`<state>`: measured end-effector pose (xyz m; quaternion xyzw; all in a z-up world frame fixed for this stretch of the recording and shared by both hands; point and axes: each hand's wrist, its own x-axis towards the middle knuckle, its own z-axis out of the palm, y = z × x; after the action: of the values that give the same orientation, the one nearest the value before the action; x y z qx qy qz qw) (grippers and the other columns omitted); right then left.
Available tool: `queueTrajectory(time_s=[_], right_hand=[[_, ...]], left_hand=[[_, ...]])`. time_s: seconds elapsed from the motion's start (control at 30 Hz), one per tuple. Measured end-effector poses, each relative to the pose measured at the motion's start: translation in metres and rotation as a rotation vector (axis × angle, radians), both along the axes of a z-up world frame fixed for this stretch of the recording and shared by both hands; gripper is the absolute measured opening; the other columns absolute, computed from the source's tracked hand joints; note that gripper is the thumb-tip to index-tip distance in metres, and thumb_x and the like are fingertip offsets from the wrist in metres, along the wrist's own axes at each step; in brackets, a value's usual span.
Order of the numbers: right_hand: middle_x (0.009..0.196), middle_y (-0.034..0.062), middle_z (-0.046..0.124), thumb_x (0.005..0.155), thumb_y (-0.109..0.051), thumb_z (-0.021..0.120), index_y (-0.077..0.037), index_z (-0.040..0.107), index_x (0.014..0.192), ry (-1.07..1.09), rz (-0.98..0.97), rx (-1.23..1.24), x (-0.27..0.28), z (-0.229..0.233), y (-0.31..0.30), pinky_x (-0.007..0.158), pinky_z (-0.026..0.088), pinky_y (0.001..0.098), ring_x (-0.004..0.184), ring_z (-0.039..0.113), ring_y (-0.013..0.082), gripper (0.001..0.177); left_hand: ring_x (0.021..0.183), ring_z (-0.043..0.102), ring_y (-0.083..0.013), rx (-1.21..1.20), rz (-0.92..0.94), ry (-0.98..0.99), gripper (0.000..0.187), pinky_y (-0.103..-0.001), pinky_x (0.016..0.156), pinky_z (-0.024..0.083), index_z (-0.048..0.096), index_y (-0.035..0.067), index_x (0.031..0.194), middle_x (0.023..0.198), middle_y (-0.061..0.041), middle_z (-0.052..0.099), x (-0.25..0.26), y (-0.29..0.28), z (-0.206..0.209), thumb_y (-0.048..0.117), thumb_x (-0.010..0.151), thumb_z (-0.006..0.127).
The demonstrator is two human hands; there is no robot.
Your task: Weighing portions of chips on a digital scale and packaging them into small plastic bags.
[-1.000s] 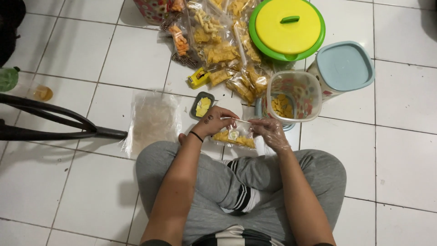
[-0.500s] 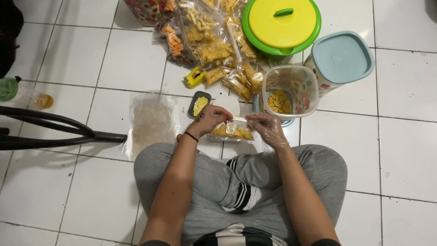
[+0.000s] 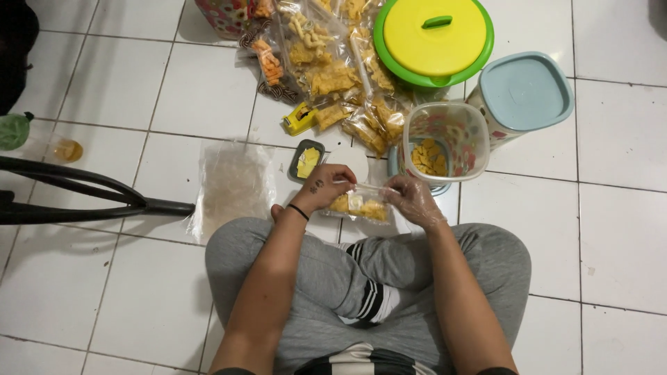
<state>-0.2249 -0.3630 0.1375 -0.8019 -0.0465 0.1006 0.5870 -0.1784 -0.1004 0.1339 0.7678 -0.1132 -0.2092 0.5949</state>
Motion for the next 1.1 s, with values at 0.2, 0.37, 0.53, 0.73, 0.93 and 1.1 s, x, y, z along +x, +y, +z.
queueTrajectory(time_s=[0.2,0.37,0.53,0.73,0.93,1.1], right_hand=[[0.077,0.0183,0.076,0.09,-0.013,0.073,-0.004,0.077,0.099,0.065,0.134,-0.216,-0.01,0.012,0.018,0.075,0.056,0.0449,0.078,0.074,0.033,0.013],[0.078,0.0179,0.074,0.09,-0.015,0.074,-0.008,0.078,0.095,0.06,0.125,-0.237,-0.009,0.013,0.021,0.074,0.054,0.0451,0.077,0.071,0.0343,0.01],[0.077,0.0157,0.073,0.09,-0.014,0.074,-0.009,0.079,0.093,0.048,0.118,-0.258,-0.01,0.015,0.027,0.071,0.053,0.0417,0.074,0.07,0.0316,0.008],[0.071,0.0175,0.068,0.093,-0.014,0.069,-0.004,0.077,0.094,-0.071,0.085,-0.029,-0.006,0.002,0.017,0.068,0.052,0.0402,0.071,0.063,0.0241,0.012],[0.07,0.0174,0.068,0.093,-0.012,0.069,-0.002,0.078,0.093,-0.119,0.055,0.021,-0.008,-0.004,0.015,0.067,0.052,0.0394,0.068,0.064,0.0246,0.012],[0.074,0.019,0.071,0.091,-0.012,0.073,-0.003,0.08,0.095,-0.128,0.034,-0.031,-0.008,-0.008,0.011,0.071,0.054,0.0408,0.073,0.069,0.0295,0.012]], left_hand=[[0.088,0.071,-0.019,0.243,-0.147,-0.092,0.02,-0.034,0.084,0.055,0.076,0.021,0.103,0.08,-0.001,0.075,-0.019,-0.016,0.02,0.017,0.084,0.074],[0.104,0.072,-0.0348,0.451,-0.239,-0.191,0.015,-0.044,0.092,0.056,0.076,0.021,0.101,0.092,-0.01,0.078,-0.022,-0.018,0.049,0.024,0.087,0.072],[0.101,0.073,-0.0355,0.483,-0.249,-0.225,0.011,-0.044,0.09,0.055,0.076,0.016,0.098,0.093,-0.011,0.079,-0.021,-0.018,0.047,0.018,0.092,0.067],[0.088,0.073,-0.0403,0.465,-0.204,-0.261,0.015,-0.046,0.082,0.056,0.077,0.011,0.087,0.078,-0.017,0.075,-0.014,-0.007,0.077,0.021,0.092,0.066],[0.067,0.073,-0.0315,0.344,-0.13,-0.239,0.012,-0.039,0.072,0.057,0.077,0.008,0.084,0.06,-0.011,0.072,-0.015,0.004,0.09,0.014,0.09,0.068],[0.08,0.073,-0.0324,0.429,-0.206,-0.212,0.014,-0.041,0.077,0.056,0.079,0.01,0.093,0.077,-0.014,0.075,-0.011,0.002,0.073,0.017,0.09,0.068]])
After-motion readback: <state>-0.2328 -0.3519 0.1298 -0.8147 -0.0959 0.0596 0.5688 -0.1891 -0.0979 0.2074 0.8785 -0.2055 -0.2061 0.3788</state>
